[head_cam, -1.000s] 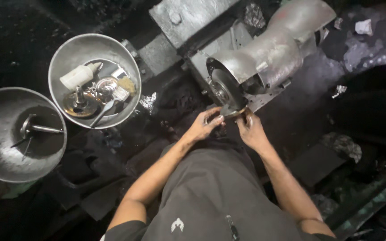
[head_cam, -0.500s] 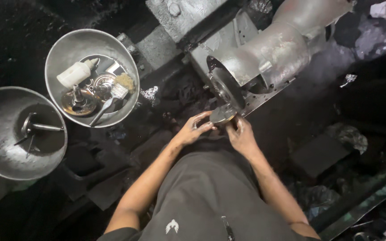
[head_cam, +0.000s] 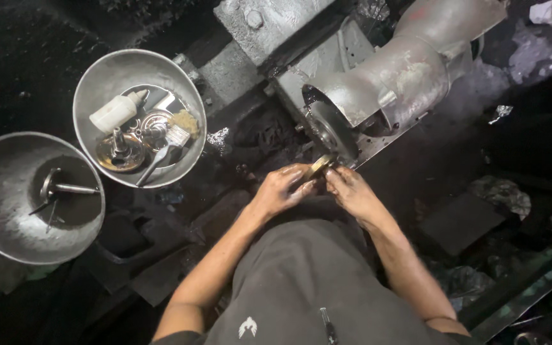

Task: The person grinds several small metal parts against a bench grinder wheel, rotating each piece to smooth its surfaces. After grinding, the person places the finished parts into a metal bowl and picks up the next part to continue the process.

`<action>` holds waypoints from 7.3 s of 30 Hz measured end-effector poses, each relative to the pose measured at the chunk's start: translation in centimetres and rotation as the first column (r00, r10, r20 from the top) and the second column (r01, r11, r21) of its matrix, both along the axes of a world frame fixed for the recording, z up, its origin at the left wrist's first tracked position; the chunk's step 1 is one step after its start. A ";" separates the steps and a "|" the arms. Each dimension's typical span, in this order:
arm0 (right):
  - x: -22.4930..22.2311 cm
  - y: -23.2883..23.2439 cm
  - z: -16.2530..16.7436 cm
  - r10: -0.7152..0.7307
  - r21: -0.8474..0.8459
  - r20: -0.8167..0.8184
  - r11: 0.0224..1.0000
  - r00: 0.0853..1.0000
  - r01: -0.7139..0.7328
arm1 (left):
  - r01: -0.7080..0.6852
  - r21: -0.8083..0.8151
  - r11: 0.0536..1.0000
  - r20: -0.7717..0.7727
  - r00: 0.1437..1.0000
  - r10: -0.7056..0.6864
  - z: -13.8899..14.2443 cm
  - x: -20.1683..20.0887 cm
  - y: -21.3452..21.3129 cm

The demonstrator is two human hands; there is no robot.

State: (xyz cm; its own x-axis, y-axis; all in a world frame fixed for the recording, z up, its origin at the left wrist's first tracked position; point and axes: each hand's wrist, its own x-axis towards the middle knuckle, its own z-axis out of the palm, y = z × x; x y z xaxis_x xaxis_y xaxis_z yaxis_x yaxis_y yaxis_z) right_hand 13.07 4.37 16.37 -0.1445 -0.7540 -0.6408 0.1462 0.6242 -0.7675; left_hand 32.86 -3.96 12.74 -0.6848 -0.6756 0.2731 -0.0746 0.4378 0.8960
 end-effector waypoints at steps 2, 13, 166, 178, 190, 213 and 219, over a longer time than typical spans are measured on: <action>-0.4 0.1 -0.1 0.028 -0.001 -0.031 1.000 0.999 -0.028 | -0.020 0.054 0.998 -0.020 1.000 0.021 -0.1 -0.5 0.4; -1.3 -0.3 -1.4 0.017 0.031 -0.002 0.999 1.000 -0.017 | -0.157 0.049 0.986 0.016 0.988 0.157 0.6 -2.4 0.4; -3.9 0.7 -2.6 -0.103 0.162 0.365 0.986 0.925 0.046 | -0.151 -0.108 0.983 0.105 0.981 0.163 0.3 -4.7 0.7; -2.7 3.5 0.0 -0.076 0.023 -0.102 0.997 0.992 0.078 | -0.024 -0.191 0.981 -0.012 1.000 0.022 3.5 -4.5 1.1; -0.4 2.6 -3.2 -0.107 -0.034 0.226 0.993 0.968 0.117 | -0.175 0.239 0.955 -0.125 0.970 0.209 -1.6 -2.2 2.7; -1.2 2.7 -3.5 -0.167 -0.019 -0.055 0.986 0.984 0.166 | -0.166 0.375 0.912 -0.053 0.978 0.200 -0.9 -4.5 2.2; -2.2 2.1 -4.7 -0.137 0.008 0.071 0.991 0.988 0.136 | -0.314 0.152 0.937 0.153 0.944 0.291 0.7 -4.5 1.9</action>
State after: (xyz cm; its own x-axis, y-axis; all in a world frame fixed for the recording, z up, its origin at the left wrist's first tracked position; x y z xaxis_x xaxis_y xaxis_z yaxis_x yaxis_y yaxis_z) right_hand 10.85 6.47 11.71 -0.2001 -0.7283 -0.6554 0.2843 0.5970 -0.7502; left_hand 28.32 -2.01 13.40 -0.4617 -0.8851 0.0589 -0.2971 0.2169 0.9299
